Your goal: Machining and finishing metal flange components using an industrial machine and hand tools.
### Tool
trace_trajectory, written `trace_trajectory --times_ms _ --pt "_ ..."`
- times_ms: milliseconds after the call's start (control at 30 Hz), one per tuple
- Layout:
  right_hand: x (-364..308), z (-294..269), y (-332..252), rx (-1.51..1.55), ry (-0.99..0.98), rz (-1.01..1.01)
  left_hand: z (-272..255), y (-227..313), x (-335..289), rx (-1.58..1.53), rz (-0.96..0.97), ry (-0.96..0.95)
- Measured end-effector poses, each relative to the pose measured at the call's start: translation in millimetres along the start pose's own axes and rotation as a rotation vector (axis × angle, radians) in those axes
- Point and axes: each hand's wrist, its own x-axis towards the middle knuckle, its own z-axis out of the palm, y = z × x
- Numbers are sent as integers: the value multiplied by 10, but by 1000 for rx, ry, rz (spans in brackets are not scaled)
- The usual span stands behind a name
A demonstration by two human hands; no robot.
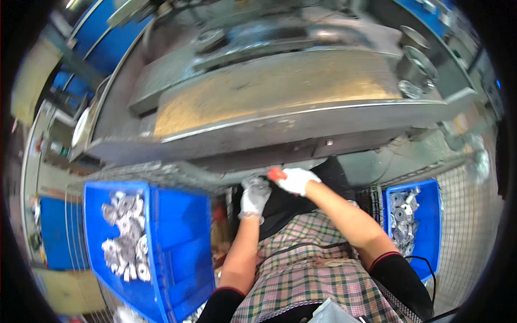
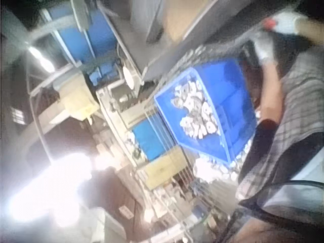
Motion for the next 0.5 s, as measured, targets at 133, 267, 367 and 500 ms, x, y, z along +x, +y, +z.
trace_trajectory --times_ms 133,267,367,500 --pt "-131 49 -40 42 68 -15 -18 9 63 -475 -66 -95" --pt "-110 69 16 70 41 -4 41 53 155 -442 -143 -60" --pt "-90 69 145 65 56 38 221 116 193 -561 -246 -4" --pt "-193 108 181 24 42 27 534 269 181 -550 -295 177"
